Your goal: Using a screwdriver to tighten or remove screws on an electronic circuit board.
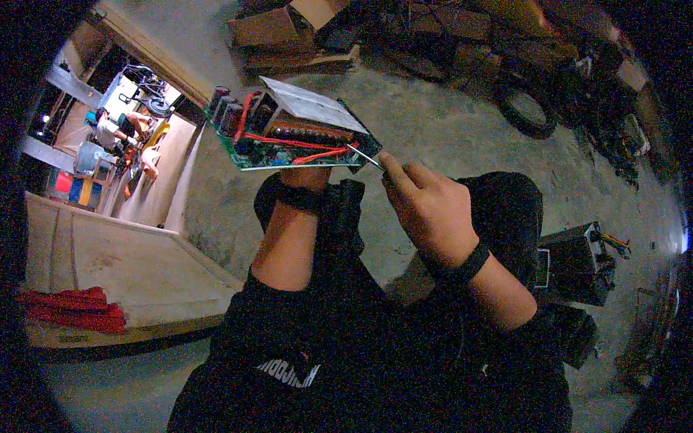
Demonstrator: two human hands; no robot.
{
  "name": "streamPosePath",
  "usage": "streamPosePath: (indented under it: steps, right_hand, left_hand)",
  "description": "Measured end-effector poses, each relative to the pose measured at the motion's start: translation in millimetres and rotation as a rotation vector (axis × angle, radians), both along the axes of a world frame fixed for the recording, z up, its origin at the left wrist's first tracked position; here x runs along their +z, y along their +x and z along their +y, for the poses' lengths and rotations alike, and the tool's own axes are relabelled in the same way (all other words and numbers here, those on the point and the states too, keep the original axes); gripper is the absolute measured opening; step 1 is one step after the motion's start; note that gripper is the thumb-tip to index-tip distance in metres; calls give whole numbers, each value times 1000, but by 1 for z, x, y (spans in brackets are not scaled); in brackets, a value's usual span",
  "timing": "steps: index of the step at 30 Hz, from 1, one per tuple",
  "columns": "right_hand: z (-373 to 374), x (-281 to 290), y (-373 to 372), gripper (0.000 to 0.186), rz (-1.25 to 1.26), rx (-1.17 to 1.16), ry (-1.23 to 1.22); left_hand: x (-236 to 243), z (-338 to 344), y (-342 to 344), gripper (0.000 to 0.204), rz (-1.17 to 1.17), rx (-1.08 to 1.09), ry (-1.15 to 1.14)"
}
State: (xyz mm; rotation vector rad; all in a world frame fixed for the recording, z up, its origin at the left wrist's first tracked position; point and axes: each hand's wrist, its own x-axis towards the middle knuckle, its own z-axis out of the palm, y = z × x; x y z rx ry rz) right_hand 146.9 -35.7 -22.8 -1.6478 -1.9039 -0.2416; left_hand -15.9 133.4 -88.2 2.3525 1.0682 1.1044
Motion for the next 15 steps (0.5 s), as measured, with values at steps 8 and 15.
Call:
streamPosePath:
  steps: [8,15]
  right_hand:
    - [5,-2,4,36,573,148,-367]
    - [9,13,15,38,988,258,-810]
  left_hand:
    - [-9,10,12,48,-1093,-451,-702]
    - [-17,9,18,37,-1115,-439,-653]
